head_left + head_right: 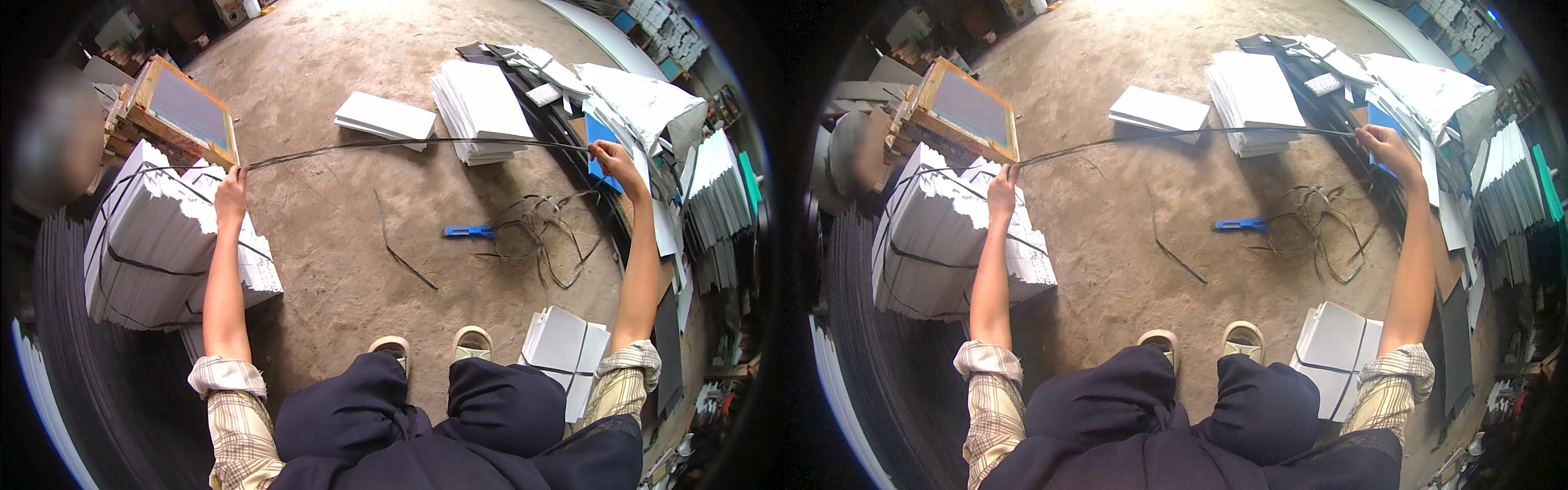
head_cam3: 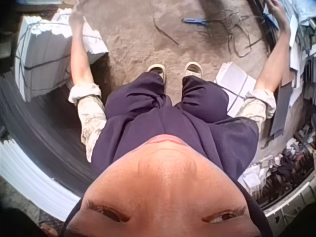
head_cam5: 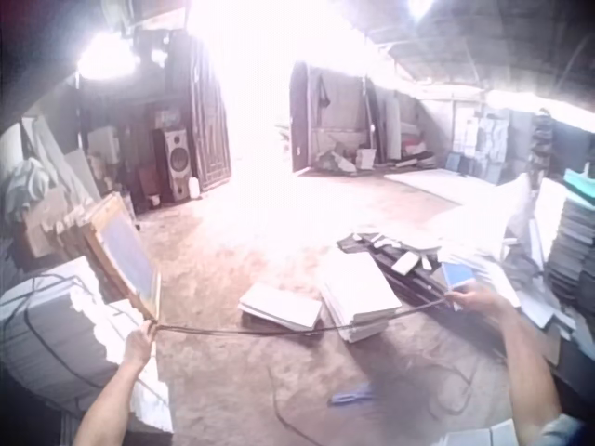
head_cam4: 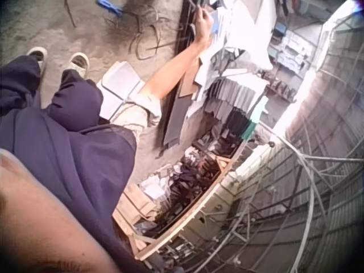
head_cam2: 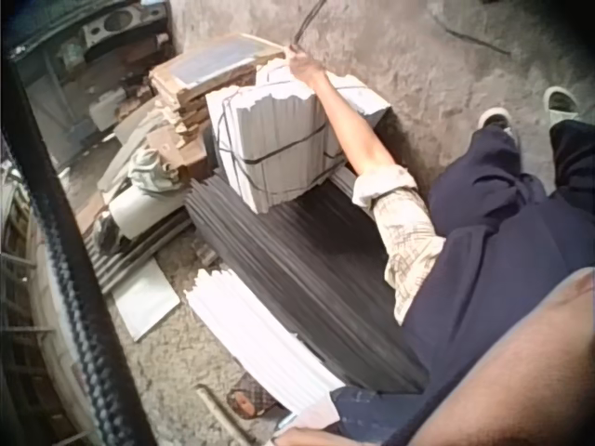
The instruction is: The person gathers white rectangular paper sheets and stacks them on the floor. They then use a blue utility knife to cut a long black cord and wrap it around the stack to secure the bundle. The person ties the cord into a knot and trims the excess length.
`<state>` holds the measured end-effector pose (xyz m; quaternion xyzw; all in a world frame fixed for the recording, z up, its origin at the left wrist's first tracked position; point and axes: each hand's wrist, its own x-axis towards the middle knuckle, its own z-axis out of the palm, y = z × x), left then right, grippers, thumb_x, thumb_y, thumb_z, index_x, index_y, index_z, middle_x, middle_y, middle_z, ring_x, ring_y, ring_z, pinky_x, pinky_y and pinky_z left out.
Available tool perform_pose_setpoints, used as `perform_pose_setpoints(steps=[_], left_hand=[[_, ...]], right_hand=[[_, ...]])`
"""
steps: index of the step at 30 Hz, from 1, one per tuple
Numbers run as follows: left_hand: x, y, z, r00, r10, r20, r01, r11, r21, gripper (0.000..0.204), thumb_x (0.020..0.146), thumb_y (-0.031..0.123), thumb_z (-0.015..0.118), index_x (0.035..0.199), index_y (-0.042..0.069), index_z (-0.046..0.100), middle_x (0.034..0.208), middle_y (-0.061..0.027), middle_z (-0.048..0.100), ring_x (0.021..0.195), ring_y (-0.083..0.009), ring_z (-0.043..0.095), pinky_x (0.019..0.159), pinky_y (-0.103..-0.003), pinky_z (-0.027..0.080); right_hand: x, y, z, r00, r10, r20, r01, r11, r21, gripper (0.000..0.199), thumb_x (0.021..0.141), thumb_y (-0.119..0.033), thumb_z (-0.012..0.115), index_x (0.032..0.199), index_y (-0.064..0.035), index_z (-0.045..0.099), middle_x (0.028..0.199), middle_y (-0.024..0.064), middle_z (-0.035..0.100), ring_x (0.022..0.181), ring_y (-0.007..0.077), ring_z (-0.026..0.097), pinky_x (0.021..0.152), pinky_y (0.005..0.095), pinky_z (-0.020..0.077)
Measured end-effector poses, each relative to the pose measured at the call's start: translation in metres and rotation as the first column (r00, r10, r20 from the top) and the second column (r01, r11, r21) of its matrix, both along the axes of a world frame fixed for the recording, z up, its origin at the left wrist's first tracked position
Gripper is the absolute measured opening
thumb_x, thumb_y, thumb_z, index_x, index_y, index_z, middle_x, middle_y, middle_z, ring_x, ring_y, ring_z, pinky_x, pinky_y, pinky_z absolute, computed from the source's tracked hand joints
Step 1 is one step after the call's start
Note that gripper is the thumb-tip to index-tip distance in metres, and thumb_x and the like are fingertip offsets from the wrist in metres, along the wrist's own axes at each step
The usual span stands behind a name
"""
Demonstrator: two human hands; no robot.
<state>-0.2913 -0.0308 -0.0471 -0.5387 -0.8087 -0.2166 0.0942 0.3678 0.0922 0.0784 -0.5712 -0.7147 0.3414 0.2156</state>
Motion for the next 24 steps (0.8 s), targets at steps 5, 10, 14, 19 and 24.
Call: perform_pose_setpoints(steps=[5, 10, 14, 19, 24], left_hand=[[-0.008, 0.000, -0.013, 0.978, 0.180, -0.101, -0.186, 0.981, -0.058, 0.041, 0.090, 0.039, 0.039, 0.093, 0.002, 0.055, 0.076, -0.0206, 0.062, 0.074, -0.0380, 0.060, 0.066, -0.045, 0.047], [0.020, 0.021, -0.017, 0.918, 0.231, -0.322, -0.332, 0.892, -0.306, 0.048, 0.074, 0.023, 0.061, 0.115, 0.002, 0.047, 0.117, -0.0206, 0.044, 0.116, -0.0347, 0.037, 0.097, -0.046, 0.030], [0.151, 0.050, -0.004, 0.833, -0.545, 0.099, 0.553, 0.823, -0.126, 0.055, 0.082, 0.036, 0.058, 0.124, 0.005, 0.043, 0.127, -0.0147, 0.043, 0.121, -0.0259, 0.037, 0.102, -0.041, 0.027], [0.284, 0.045, 0.003, 0.293, -0.767, 0.571, 0.892, 0.434, 0.125, 0.051, 0.088, 0.036, 0.050, 0.129, 0.008, 0.038, 0.121, -0.0119, 0.050, 0.113, -0.0265, 0.046, 0.096, -0.040, 0.036], [0.293, 0.038, -0.005, 0.229, -0.604, 0.763, 0.891, 0.445, 0.085, 0.023, 0.090, 0.024, 0.049, 0.096, 0.003, 0.058, 0.075, -0.0028, 0.056, 0.069, -0.0113, 0.051, 0.062, -0.025, 0.043]], right_hand=[[0.023, -0.009, -0.008, 0.990, -0.116, 0.082, 0.112, 0.992, 0.051, 0.032, 0.088, -0.034, 0.053, 0.074, -0.0065, 0.060, 0.057, -0.0068, 0.043, 0.051, 0.0026, 0.035, 0.045, 0.0199, 0.0273], [-0.010, -0.011, -0.040, 0.997, -0.014, -0.070, 0.017, 0.999, 0.041, 0.029, 0.088, -0.030, 0.053, 0.081, -0.0026, 0.061, 0.058, -0.0064, 0.042, 0.052, 0.0034, 0.034, 0.046, 0.0208, 0.0273], [-0.077, -0.025, -0.055, 0.992, 0.115, -0.058, -0.110, 0.990, 0.093, 0.030, 0.087, -0.031, 0.053, 0.082, -0.0022, 0.063, 0.055, -0.0050, 0.043, 0.050, 0.0041, 0.035, 0.045, 0.0217, 0.0285], [-0.132, -0.033, -0.061, 0.964, 0.196, -0.179, -0.188, 0.980, 0.061, 0.033, 0.087, -0.031, 0.053, 0.089, 0.0001, 0.063, 0.064, -0.0007, 0.052, 0.060, 0.0059, 0.042, 0.055, 0.0229, 0.0354], [-0.140, -0.038, -0.072, 0.953, 0.156, -0.261, -0.157, 0.987, 0.018, 0.027, 0.089, -0.029, 0.053, 0.074, -0.0058, 0.057, 0.054, -0.0086, 0.038, 0.048, 0.0004, 0.031, 0.042, 0.0186, 0.0232]])
